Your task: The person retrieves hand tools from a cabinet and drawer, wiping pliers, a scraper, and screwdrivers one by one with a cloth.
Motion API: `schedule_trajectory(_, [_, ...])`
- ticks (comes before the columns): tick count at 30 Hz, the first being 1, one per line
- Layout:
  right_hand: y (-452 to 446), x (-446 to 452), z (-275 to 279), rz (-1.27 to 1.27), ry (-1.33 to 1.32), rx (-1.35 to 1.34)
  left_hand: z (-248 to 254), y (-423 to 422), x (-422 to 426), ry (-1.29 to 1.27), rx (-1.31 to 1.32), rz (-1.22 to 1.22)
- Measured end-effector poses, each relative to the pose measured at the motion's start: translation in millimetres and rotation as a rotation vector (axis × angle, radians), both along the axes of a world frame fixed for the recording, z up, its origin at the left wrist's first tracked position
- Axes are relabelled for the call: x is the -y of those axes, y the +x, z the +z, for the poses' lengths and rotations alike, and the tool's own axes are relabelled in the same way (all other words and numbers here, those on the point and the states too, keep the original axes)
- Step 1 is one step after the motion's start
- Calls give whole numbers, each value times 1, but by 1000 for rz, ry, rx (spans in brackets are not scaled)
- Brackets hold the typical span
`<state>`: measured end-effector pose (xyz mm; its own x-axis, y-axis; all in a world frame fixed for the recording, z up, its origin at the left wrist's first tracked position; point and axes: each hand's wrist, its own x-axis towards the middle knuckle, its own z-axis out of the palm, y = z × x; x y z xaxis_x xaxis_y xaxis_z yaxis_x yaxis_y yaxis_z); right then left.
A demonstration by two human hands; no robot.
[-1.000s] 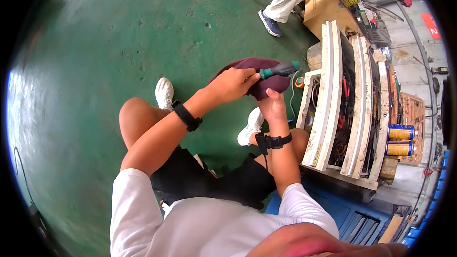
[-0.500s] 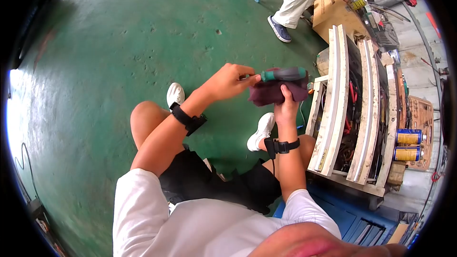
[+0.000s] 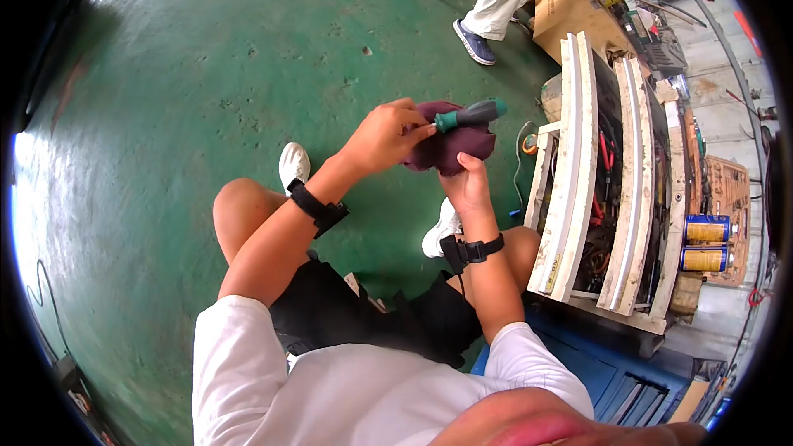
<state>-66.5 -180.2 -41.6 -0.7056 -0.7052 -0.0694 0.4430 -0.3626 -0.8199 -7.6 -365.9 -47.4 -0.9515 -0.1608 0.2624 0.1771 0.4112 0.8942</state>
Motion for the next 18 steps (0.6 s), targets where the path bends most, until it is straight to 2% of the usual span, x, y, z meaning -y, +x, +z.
schedule_trajectory(4, [3, 1, 3, 34, -33, 5, -2, -1, -4, -25, -34, 123])
schedule_trajectory(5, [1, 1, -2, 5, -29, 22, -1, -1, -5, -26, -37, 129])
schedule_trajectory(7, [-6, -3, -17, -16, -15, 76, 2, 4, -12, -190, -203, 112])
schedule_trajectory(9, [-9, -7, -25, -41, 1, 133, 5, 6, -16, -188, -224, 92])
schedule_trajectory(12, [-8, -10, -27, -98, -12, 63, 7, 6, -21, -102, -219, 56])
schedule_trajectory(16, [-10, -8, -41, -184, -11, 49, -1, 1, -24, -197, -233, 57])
schedule_trajectory(18, [-10, -8, -37, -194, 64, -51, -6, -1, -22, -204, -232, 39])
